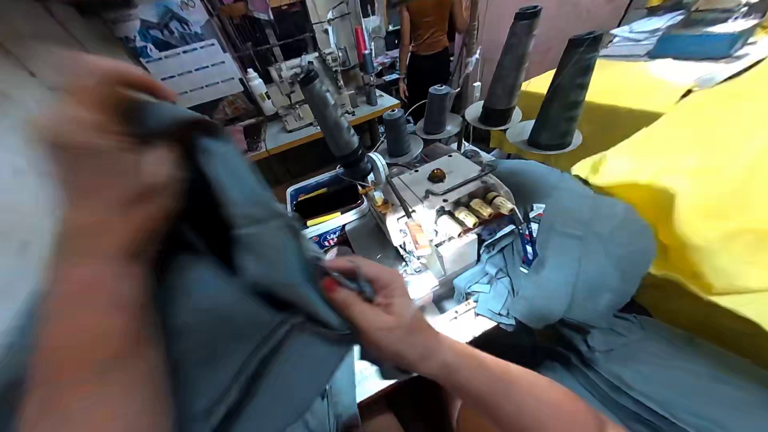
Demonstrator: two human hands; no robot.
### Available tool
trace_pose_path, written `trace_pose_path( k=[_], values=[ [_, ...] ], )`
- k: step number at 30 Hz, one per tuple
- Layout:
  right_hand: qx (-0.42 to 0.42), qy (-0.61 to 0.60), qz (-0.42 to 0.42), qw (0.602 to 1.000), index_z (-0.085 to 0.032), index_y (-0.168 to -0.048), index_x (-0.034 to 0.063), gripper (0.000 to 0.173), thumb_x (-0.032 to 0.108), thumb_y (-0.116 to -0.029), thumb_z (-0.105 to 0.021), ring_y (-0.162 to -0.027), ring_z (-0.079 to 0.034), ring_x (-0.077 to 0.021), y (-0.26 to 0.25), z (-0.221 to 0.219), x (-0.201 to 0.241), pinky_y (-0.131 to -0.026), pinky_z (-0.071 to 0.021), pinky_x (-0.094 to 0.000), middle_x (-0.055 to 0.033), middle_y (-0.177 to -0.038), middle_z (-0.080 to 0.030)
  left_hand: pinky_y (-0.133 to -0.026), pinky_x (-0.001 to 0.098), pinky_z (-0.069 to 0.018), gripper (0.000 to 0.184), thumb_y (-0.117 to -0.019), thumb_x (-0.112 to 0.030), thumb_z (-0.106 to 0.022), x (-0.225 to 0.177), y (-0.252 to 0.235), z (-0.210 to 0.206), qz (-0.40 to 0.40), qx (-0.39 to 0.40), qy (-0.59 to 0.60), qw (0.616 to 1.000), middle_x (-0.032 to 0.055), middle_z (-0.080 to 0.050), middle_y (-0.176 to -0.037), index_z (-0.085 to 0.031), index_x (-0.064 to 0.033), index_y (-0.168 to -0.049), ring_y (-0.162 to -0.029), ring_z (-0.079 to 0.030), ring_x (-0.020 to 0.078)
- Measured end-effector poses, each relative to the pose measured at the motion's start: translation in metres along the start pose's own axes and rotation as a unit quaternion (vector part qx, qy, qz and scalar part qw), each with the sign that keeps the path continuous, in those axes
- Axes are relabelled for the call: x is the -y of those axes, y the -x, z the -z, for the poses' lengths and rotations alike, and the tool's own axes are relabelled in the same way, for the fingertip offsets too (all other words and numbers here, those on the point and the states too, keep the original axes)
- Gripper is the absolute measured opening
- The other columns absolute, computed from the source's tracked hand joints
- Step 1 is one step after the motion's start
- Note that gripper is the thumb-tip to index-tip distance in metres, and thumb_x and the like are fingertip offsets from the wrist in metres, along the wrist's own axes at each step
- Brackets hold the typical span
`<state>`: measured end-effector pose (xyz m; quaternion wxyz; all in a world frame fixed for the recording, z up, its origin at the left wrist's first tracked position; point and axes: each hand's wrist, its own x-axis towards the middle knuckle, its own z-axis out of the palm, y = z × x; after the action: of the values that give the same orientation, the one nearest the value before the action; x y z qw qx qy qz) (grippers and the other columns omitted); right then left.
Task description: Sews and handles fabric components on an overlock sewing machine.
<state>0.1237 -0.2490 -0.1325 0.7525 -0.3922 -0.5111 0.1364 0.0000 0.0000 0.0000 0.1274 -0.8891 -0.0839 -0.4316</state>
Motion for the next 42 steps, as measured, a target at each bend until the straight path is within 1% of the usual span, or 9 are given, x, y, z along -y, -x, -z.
trace_pose_path(
  k=[2, 6, 10, 13, 17, 25, 33, 38, 42],
  values=[
    [-0.029, 0.081, -0.084, 0.993, -0.069, -0.101, -0.0091, 0.019, 0.004, -0.0989, -0.056, -0.084, -0.062, 0.0061, 0.038, 0.038, -0.013, -0.08, -0.0511, -0.0125, -0.005, -0.093, -0.071, -0.086, 0.0688, -0.0491, 0.032, -0.0881, -0.005, -0.076, -0.077, 0.0, -0.038, 0.055, 0.178, 0.087, 0.979, 0.0309, -0.068, -0.108, -0.065, 0.0083, -0.114, -0.099, -0.066, 0.0497],
    [-0.112, 0.126, -0.312, 0.935, -0.069, -0.101, -0.0016, 0.014, 0.005, -0.0986, -0.057, -0.071, -0.058, 0.0089, 0.105, 0.097, -0.037, -0.069, -0.0491, -0.0097, 0.0051, -0.081, -0.066, -0.091, 0.06, -0.0521, 0.014, -0.0936, -0.007, -0.072, -0.117, 0.049, -0.128, 0.108, 0.356, 0.172, 0.912, 0.025, -0.068, -0.101, -0.073, 0.0051, -0.101, -0.102, -0.067, 0.0421],
    [-0.136, 0.155, -0.355, 0.912, -0.068, -0.099, -0.0037, 0.014, 0.007, -0.0996, -0.058, -0.071, -0.055, 0.0056, 0.131, 0.114, -0.047, -0.069, -0.0471, -0.0127, 0.0022, -0.079, -0.062, -0.088, 0.0422, -0.054, 0.011, -0.0964, 0.003, -0.06, -0.143, 0.081, -0.156, 0.195, 0.33, 0.348, 0.856, 0.0166, -0.067, -0.101, -0.065, 0.0067, -0.106, -0.095, -0.066, 0.0231],
    [-0.143, 0.153, -0.346, 0.915, -0.068, -0.1, -0.005, 0.015, 0.005, -0.0997, -0.058, -0.076, -0.057, 0.006, 0.13, 0.114, -0.05, -0.074, -0.0474, -0.0115, 0.0006, -0.084, -0.065, -0.086, 0.0553, -0.0522, 0.021, -0.0985, -0.001, -0.06, -0.156, 0.078, -0.161, 0.272, 0.359, 0.278, 0.848, 0.024, -0.067, -0.103, -0.06, 0.0063, -0.118, -0.095, -0.066, 0.0353],
    [-0.163, 0.142, -0.328, 0.92, -0.067, -0.098, -0.0046, 0.014, 0.005, -0.0996, -0.057, -0.077, -0.057, 0.009, 0.13, 0.115, -0.056, -0.074, -0.0473, -0.009, 0.0023, -0.085, -0.065, -0.084, 0.0644, -0.0508, 0.026, -0.0923, -0.001, -0.069, -0.159, 0.074, -0.174, 0.253, 0.373, 0.192, 0.872, 0.0268, -0.07, -0.102, -0.064, 0.0035, -0.117, -0.097, -0.068, 0.0441],
    [-0.188, 0.136, -0.271, 0.934, -0.067, -0.094, -0.0022, 0.012, 0.002, -0.0968, -0.056, -0.082, -0.058, 0.0124, 0.125, 0.118, -0.062, -0.078, -0.0473, -0.0056, 0.0063, -0.086, -0.066, -0.088, 0.0626, -0.0488, 0.022, -0.0957, -0.012, -0.071, -0.172, 0.052, -0.18, 0.354, 0.41, 0.146, 0.828, 0.0282, -0.068, -0.105, -0.067, 0.0041, -0.111, -0.102, -0.066, 0.0445],
    [-0.228, 0.15, -0.21, 0.939, -0.066, -0.093, -0.0032, 0.011, 0.0, -0.0963, -0.055, -0.085, -0.059, 0.0139, 0.124, 0.117, -0.072, -0.081, -0.0486, -0.005, 0.0078, -0.089, -0.067, -0.091, 0.0614, -0.0491, 0.027, -0.0985, -0.008, -0.063, -0.194, 0.059, -0.188, 0.375, 0.339, 0.126, 0.853, 0.0314, -0.064, -0.114, -0.061, 0.0097, -0.119, -0.108, -0.063, 0.046],
    [-0.192, 0.218, -0.231, 0.928, -0.07, -0.102, -0.0107, 0.021, 0.006, -0.097, -0.059, -0.089, -0.063, 0.0042, 0.127, 0.122, -0.082, -0.085, -0.0491, -0.0116, -0.0087, -0.094, -0.072, -0.096, 0.0603, -0.0485, 0.034, -0.0995, -0.018, -0.065, -0.198, 0.046, -0.196, 0.414, 0.377, 0.083, 0.824, 0.0291, -0.066, -0.117, -0.063, 0.0063, -0.123, -0.112, -0.064, 0.0439],
    [-0.166, 0.241, -0.226, 0.929, -0.064, -0.104, -0.0061, 0.024, 0.014, -0.0966, -0.055, -0.077, -0.058, 0.0002, 0.137, 0.138, -0.078, -0.073, -0.0485, -0.0158, -0.0048, -0.087, -0.064, -0.097, 0.0648, -0.0462, 0.036, -0.0979, -0.018, -0.063, -0.216, 0.067, -0.181, 0.319, 0.241, 0.009, 0.917, 0.0314, -0.062, -0.126, -0.066, 0.0044, -0.126, -0.119, -0.06, 0.0498]
  ],
)
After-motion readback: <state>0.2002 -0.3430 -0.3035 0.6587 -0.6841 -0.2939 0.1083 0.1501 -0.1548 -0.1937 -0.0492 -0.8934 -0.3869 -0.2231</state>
